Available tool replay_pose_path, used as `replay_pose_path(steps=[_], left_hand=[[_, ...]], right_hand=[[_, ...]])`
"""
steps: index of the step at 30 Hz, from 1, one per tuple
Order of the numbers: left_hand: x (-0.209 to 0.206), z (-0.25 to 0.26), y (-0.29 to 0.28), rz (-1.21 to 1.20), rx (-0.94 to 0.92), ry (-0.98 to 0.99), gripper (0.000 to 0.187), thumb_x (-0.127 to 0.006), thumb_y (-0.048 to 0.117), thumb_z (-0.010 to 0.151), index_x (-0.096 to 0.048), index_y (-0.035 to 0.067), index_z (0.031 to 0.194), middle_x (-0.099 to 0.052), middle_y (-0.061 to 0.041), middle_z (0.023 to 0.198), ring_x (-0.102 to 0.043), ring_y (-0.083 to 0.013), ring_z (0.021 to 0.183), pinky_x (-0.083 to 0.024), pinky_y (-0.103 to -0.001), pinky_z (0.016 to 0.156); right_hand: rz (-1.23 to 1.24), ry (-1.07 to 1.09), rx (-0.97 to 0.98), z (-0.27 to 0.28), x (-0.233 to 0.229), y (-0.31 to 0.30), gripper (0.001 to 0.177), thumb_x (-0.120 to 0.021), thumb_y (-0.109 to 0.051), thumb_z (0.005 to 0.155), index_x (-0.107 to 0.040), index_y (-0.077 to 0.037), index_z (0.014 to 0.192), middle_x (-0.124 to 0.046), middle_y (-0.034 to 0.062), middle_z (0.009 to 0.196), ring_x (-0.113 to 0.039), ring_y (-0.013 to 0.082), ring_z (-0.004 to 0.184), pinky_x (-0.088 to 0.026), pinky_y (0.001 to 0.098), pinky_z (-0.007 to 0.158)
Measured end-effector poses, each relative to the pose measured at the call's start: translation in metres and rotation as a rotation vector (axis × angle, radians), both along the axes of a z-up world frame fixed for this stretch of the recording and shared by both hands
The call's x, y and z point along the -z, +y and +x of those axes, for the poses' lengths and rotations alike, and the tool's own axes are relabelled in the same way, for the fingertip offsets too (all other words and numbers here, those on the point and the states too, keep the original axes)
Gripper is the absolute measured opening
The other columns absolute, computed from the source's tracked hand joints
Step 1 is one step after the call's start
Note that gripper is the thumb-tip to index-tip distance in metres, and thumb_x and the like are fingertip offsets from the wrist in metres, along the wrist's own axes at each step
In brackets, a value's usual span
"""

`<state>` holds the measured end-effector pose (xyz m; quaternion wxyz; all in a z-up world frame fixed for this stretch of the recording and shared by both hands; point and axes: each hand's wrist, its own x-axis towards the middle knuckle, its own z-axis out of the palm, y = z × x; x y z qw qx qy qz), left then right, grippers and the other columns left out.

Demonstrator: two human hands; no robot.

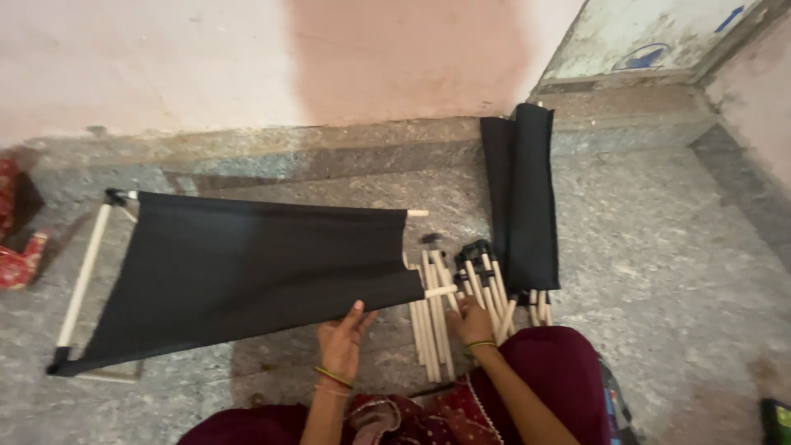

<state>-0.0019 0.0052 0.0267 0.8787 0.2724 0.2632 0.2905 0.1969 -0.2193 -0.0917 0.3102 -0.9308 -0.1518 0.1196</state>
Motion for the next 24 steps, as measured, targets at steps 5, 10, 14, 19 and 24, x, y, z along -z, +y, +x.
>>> replay_pose_path(steps=[5,10,14,19,24], left_hand=[[-0.002,0.0,0.001,0.004,-0.002,0.017,0.043,-0.072,0.003,0.089,-0.061,-0.003,0.13,-0.065,-0.011,0.127,-0.067,-0.0239,0.108,-0.06,-0.045,0.091],[-0.008,0.001,-0.001,-0.002,-0.019,0.067,0.049,-0.072,0.003,0.086,-0.058,0.0,0.133,-0.063,-0.012,0.13,-0.067,-0.0247,0.109,-0.061,-0.045,0.092],[-0.007,0.002,0.001,-0.014,0.005,0.055,0.048,-0.071,0.005,0.088,-0.058,-0.003,0.134,-0.063,-0.012,0.132,-0.068,-0.0244,0.11,-0.061,-0.045,0.093],[-0.002,0.003,0.001,-0.032,-0.017,0.057,0.049,-0.072,0.003,0.087,-0.057,-0.003,0.134,-0.065,-0.013,0.127,-0.068,-0.0262,0.108,-0.061,-0.046,0.093],[-0.002,0.004,0.002,-0.017,-0.01,0.064,0.047,-0.071,0.001,0.086,-0.059,0.002,0.131,-0.066,-0.007,0.125,-0.068,-0.0218,0.107,-0.06,-0.045,0.091]], right_hand=[[0.268,0.255,-0.015,-0.008,-0.018,0.004,0.029,-0.056,-0.012,0.097,-0.051,0.002,0.123,-0.077,0.0165,0.087,-0.079,0.0251,0.077,-0.062,0.0349,0.065],[0.606,0.422,0.041,-0.007,-0.023,0.008,0.028,-0.046,-0.015,0.104,-0.045,-0.001,0.128,-0.075,0.0206,0.101,-0.078,0.0275,0.086,-0.064,0.039,0.074],[0.905,0.268,-0.037,-0.004,-0.025,0.011,0.027,-0.053,-0.01,0.103,-0.044,0.001,0.125,-0.073,0.0198,0.104,-0.075,0.0271,0.095,-0.062,0.0405,0.089],[0.974,0.328,-0.104,-0.003,-0.019,0.01,0.03,-0.058,0.005,0.091,-0.051,0.0,0.119,-0.072,0.0145,0.099,-0.071,0.0224,0.094,-0.059,0.0369,0.09],[0.97,0.392,-0.136,0.002,-0.011,0.005,0.012,-0.054,0.008,0.092,-0.059,0.004,0.101,-0.074,0.0141,0.088,-0.065,0.0182,0.074,-0.054,0.0306,0.071]])
